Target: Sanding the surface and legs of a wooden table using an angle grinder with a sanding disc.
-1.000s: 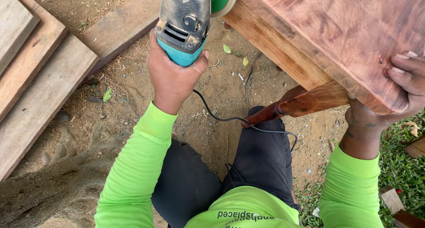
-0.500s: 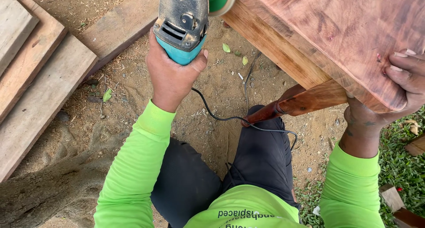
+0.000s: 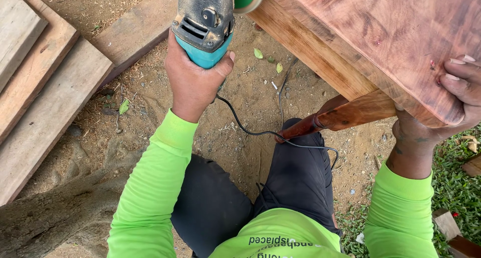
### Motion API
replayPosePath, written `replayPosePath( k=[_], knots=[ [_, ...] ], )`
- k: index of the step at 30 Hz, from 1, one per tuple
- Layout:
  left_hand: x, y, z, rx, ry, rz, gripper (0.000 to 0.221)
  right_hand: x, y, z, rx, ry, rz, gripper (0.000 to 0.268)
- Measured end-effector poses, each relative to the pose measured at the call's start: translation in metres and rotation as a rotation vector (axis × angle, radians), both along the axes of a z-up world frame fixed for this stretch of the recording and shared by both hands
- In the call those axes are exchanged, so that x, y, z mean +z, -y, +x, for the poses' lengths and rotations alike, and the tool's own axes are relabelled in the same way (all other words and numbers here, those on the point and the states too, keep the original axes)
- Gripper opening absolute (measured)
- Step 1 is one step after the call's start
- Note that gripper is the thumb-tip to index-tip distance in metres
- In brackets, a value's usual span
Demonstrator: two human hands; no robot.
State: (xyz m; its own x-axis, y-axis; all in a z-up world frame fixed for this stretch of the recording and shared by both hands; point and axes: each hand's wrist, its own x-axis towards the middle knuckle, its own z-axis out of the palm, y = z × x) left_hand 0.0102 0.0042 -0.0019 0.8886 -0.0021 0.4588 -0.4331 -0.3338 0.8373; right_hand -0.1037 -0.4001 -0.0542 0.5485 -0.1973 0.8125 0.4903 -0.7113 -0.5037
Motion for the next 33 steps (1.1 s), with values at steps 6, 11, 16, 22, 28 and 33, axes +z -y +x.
replayPosePath(
  k=[6, 11, 16, 22, 28, 33],
  knots=[
    [-0.001, 0.000, 0.002, -0.014, 0.011, 0.003, 0.065, 0.011, -0.005, 0.003, 0.028, 0.032, -0.055, 0.069],
    [-0.001, 0.001, 0.001, -0.020, 0.016, 0.003, 0.065, 0.004, -0.004, 0.001, -0.003, 0.030, -0.053, 0.069],
    [0.000, 0.003, 0.000, -0.023, 0.007, -0.003, 0.065, 0.002, -0.005, 0.001, 0.001, 0.042, -0.015, 0.067],
    [0.002, 0.008, -0.005, -0.024, -0.007, 0.000, 0.066, 0.006, -0.008, 0.000, 0.056, 0.040, 0.003, 0.074],
    [0.003, 0.016, -0.017, -0.039, -0.025, 0.047, 0.065, 0.016, -0.011, 0.002, -0.004, 0.039, -0.044, 0.072],
    [0.007, 0.027, -0.029, -0.064, -0.025, 0.071, 0.074, 0.028, -0.019, 0.003, 0.045, 0.027, -0.058, 0.070]
  ],
)
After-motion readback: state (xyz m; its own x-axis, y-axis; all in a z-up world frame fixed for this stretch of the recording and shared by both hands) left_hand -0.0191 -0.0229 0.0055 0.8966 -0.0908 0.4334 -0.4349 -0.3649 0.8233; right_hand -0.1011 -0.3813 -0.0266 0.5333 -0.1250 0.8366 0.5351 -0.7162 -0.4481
